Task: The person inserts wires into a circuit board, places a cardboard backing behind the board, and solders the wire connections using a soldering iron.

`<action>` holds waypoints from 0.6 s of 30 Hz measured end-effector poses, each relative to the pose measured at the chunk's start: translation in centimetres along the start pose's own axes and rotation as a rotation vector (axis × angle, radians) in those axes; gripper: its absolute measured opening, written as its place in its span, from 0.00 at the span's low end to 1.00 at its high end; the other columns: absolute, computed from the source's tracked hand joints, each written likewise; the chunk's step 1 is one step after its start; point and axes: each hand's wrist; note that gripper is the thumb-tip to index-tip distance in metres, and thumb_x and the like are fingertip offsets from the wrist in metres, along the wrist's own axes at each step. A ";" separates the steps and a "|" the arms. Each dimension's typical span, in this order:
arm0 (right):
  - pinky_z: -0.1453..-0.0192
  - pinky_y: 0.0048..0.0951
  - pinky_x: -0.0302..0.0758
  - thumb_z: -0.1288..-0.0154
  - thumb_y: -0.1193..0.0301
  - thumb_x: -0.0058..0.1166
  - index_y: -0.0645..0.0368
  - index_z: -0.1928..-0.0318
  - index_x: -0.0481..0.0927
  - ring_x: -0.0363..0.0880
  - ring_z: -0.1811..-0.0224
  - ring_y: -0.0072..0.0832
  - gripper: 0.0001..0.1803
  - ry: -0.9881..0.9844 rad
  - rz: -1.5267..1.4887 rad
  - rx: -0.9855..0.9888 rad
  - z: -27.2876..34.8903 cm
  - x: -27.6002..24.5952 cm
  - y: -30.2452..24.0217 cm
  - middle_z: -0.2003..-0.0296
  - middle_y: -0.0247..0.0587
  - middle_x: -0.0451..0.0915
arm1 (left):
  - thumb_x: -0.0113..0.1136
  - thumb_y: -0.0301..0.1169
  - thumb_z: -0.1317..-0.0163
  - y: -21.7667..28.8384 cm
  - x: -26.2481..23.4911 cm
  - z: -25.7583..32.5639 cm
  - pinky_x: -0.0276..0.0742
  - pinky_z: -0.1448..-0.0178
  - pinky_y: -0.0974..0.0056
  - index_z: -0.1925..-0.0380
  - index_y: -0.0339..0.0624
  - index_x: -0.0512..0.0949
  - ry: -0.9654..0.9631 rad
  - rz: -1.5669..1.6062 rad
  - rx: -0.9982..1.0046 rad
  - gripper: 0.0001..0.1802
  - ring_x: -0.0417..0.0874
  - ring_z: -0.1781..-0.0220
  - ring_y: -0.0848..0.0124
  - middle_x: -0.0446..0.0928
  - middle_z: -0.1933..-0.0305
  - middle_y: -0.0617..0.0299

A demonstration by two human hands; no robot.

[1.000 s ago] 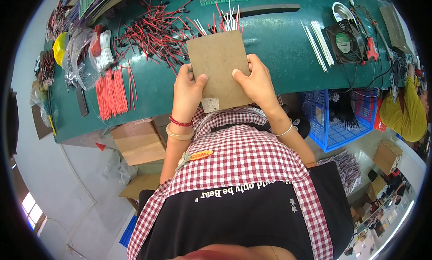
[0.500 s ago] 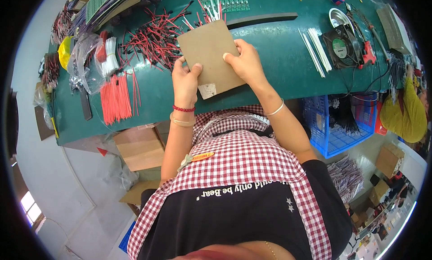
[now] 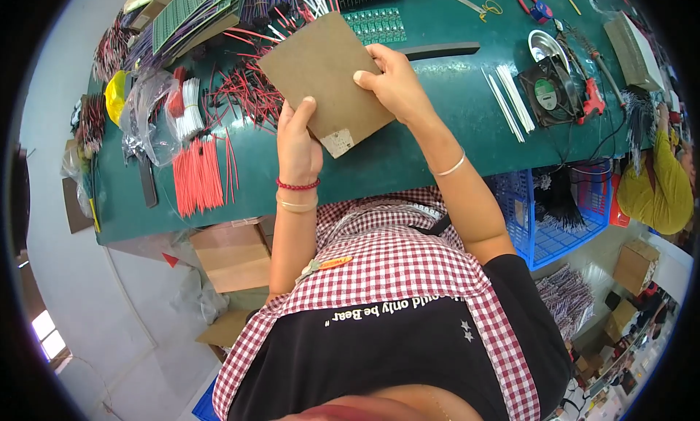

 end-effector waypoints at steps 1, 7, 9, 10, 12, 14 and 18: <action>0.44 0.27 0.72 0.39 0.79 0.55 0.67 0.47 0.75 0.77 0.52 0.24 0.18 0.003 -0.025 -0.035 0.5 -0.1 -0.3 0.54 0.40 0.81 | 0.49 0.26 0.31 0.2 0.4 0.5 0.70 0.36 0.61 0.38 0.34 0.65 -0.002 0.049 0.005 0.22 0.75 0.41 0.67 0.73 0.40 0.56; 0.43 0.28 0.72 0.38 0.81 0.53 0.67 0.48 0.75 0.77 0.51 0.23 0.16 0.069 -0.125 -0.098 4.0 0.0 -1.3 0.55 0.39 0.81 | 0.50 0.33 0.28 0.3 1.5 3.2 0.68 0.32 0.59 0.33 0.38 0.61 -0.072 0.061 -0.023 0.25 0.73 0.36 0.65 0.70 0.35 0.57; 0.42 0.27 0.71 0.38 0.81 0.53 0.67 0.47 0.74 0.77 0.51 0.23 0.17 0.061 -0.146 -0.077 4.7 -0.2 -1.3 0.55 0.38 0.81 | 0.49 0.33 0.27 0.0 1.3 3.6 0.69 0.32 0.57 0.32 0.39 0.59 -0.106 0.100 -0.058 0.26 0.72 0.35 0.64 0.69 0.34 0.56; 0.42 0.27 0.71 0.38 0.81 0.53 0.66 0.46 0.74 0.76 0.50 0.23 0.18 0.052 -0.167 -0.057 5.0 -0.3 -1.3 0.54 0.38 0.81 | 0.49 0.33 0.27 0.0 1.2 3.8 0.69 0.32 0.57 0.32 0.39 0.59 -0.110 0.100 -0.060 0.26 0.72 0.35 0.64 0.69 0.34 0.56; 0.41 0.27 0.71 0.37 0.80 0.53 0.66 0.46 0.74 0.76 0.50 0.23 0.18 0.059 -0.180 -0.067 5.5 -0.4 -1.0 0.53 0.39 0.81 | 0.48 0.32 0.27 0.1 1.0 4.1 0.70 0.33 0.56 0.32 0.38 0.57 -0.145 0.100 -0.074 0.27 0.72 0.34 0.63 0.68 0.34 0.55; 0.41 0.27 0.70 0.36 0.79 0.54 0.66 0.45 0.74 0.76 0.50 0.23 0.18 0.058 -0.197 -0.070 5.7 -0.3 -0.7 0.53 0.39 0.81 | 0.47 0.32 0.27 0.0 0.9 4.3 0.70 0.33 0.56 0.32 0.38 0.57 -0.150 0.093 -0.071 0.27 0.72 0.35 0.63 0.68 0.34 0.55; 0.41 0.26 0.70 0.33 0.76 0.55 0.65 0.47 0.74 0.76 0.51 0.21 0.15 0.054 -0.323 -0.067 6.5 -0.2 -1.6 0.54 0.39 0.81 | 0.47 0.30 0.27 0.8 0.8 4.8 0.69 0.32 0.56 0.31 0.39 0.56 -0.178 0.016 -0.040 0.27 0.72 0.34 0.63 0.67 0.33 0.55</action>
Point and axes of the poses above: each hand's wrist, its own z-axis away from the middle knuckle, its own x-axis out of the palm, y = z × x
